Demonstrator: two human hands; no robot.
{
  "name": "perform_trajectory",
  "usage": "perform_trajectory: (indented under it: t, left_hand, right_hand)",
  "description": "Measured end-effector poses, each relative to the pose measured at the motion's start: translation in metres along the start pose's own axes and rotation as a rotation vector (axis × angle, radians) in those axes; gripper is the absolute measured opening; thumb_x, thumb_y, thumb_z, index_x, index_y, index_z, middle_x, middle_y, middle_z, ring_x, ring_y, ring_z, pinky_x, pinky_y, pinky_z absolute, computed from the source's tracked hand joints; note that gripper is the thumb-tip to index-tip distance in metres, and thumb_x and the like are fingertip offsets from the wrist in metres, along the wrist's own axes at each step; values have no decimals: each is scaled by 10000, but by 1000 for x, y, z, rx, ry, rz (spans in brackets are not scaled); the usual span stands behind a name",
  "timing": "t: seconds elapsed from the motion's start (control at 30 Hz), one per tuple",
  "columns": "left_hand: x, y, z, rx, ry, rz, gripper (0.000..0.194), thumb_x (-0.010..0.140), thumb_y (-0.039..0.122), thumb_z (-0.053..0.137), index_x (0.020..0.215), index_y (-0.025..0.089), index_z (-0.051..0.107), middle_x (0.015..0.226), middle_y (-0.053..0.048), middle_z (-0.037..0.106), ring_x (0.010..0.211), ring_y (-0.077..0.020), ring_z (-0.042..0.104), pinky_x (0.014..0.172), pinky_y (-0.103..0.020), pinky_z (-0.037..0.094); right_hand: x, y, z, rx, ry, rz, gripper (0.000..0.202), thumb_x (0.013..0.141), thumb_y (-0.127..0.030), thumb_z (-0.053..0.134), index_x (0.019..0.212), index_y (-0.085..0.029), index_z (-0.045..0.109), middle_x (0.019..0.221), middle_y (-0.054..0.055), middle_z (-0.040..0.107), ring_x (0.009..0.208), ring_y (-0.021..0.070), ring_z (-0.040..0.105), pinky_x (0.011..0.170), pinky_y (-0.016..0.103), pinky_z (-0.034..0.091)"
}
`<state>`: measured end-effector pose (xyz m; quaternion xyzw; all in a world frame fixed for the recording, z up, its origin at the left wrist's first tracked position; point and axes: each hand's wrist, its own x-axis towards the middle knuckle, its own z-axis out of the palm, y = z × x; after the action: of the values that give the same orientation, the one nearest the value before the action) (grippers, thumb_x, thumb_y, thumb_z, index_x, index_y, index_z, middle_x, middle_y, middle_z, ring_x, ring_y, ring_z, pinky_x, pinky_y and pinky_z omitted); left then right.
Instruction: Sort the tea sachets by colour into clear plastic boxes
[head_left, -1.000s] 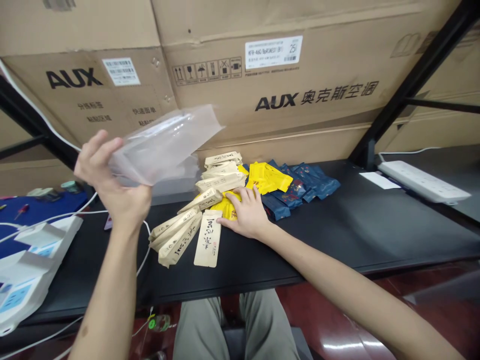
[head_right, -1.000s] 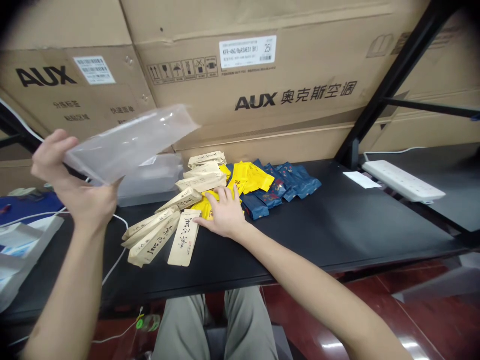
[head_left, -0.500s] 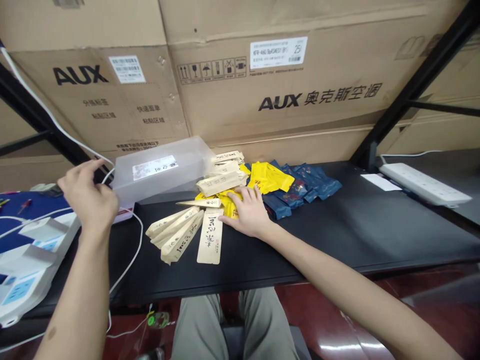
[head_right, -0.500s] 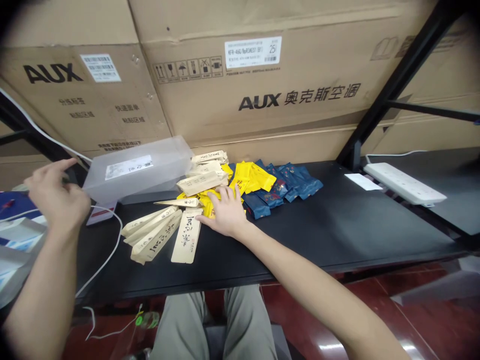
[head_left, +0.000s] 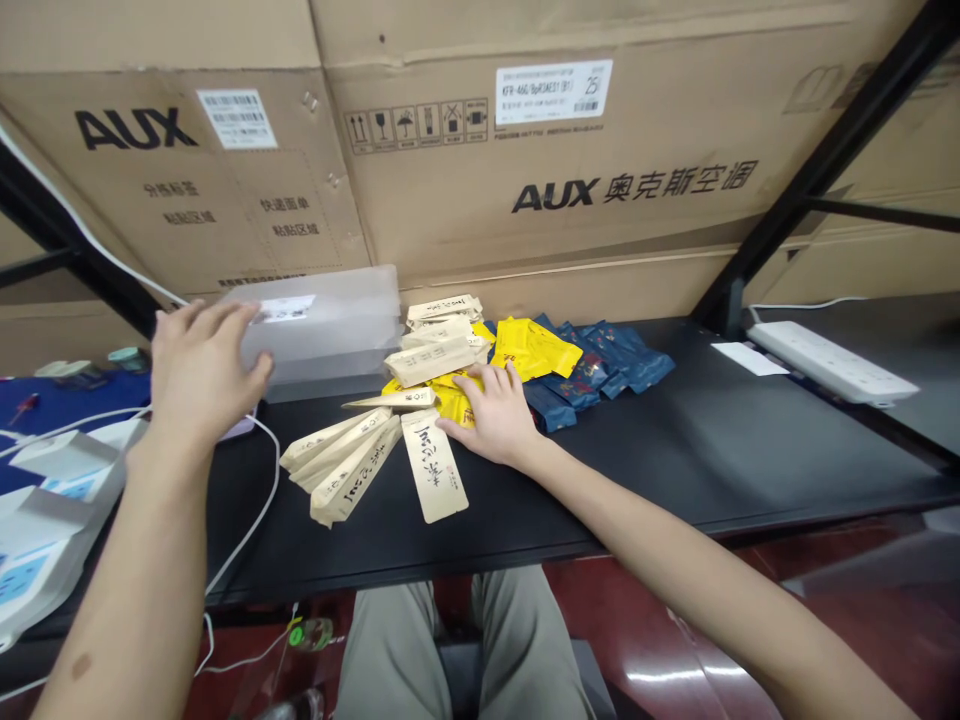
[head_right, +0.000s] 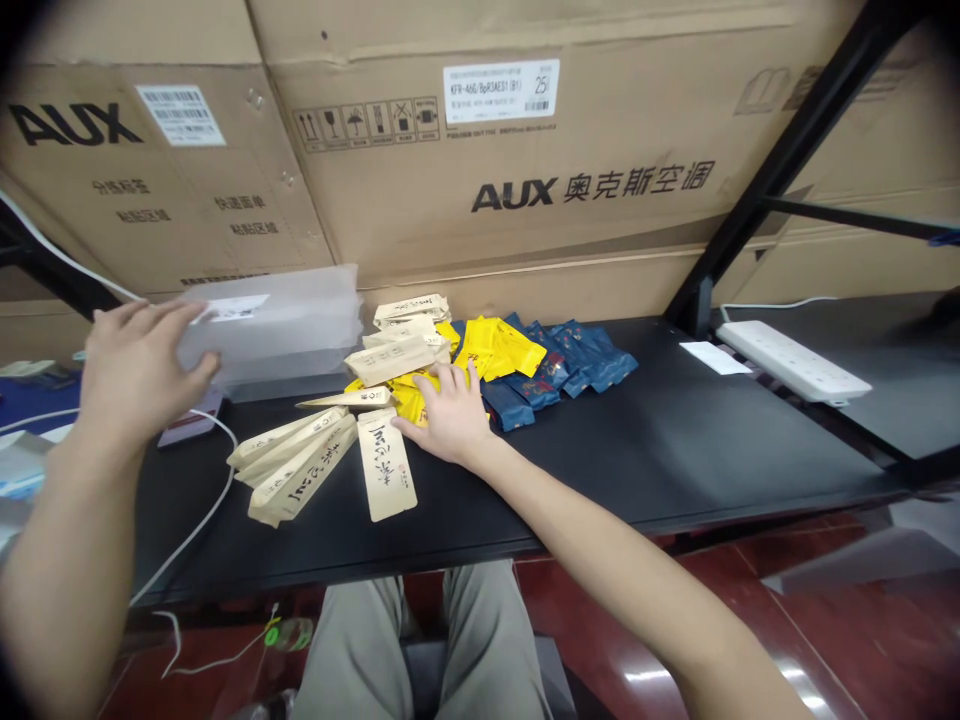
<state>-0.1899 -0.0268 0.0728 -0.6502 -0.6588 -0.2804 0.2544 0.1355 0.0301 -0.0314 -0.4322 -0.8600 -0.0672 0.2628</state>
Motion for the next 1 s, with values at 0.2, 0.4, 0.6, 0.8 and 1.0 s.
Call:
perform_trajectory:
  t: [0.2, 0.4, 0.6, 0.8, 1.0]
  left_hand:
    - [-56, 59, -13, -144, -55, 4, 612, 825, 533, 560, 1353, 225, 525, 1325, -111, 594, 1236, -329, 513, 1063, -530, 404]
    - [-106, 104, 8, 39, -411, -18, 705, 834, 620, 540, 1454, 303, 433, 1455, -130, 494, 1214, -407, 520, 973, -602, 427]
    - [-91, 121, 23, -44, -453, -25, 589, 892, 584, 468, 1400, 286, 497, 1448, -102, 517, 1251, -362, 500, 915, -544, 472]
    - [-84, 152, 36, -95, -415, -9, 673, 832, 631, 558, 1373, 233, 515, 1461, -115, 505, 1282, -365, 478, 953, -552, 461]
    - [-72, 171, 55, -180, -380, 8, 652, 835, 569, 597, 1382, 225, 508, 1453, -110, 503, 1288, -341, 477, 1016, -526, 448]
  right_hand:
    - [0, 1, 1, -11, -3, 7, 697, 853, -706, 504, 1297, -178, 601, 1298, 154, 553, 1249, 336, 447, 1175, 579, 175]
    - [0, 0, 1, -12, 7, -4, 649, 871, -667, 509, 1290, -180, 600, 1283, 150, 563, 1241, 336, 453, 1175, 579, 164]
    - [4, 9, -6, -36, 9, 44, 593, 891, -601, 507, 1290, -172, 600, 1254, 148, 588, 1205, 338, 483, 1157, 564, 205]
    - [7, 32, -8, -97, 41, 113, 579, 917, -594, 438, 1256, -160, 618, 1194, 162, 608, 1162, 343, 508, 1110, 569, 261]
    - [8, 54, -13, -130, 83, 204, 557, 913, -538, 475, 1254, -125, 625, 1187, 181, 603, 1136, 346, 520, 1042, 527, 330]
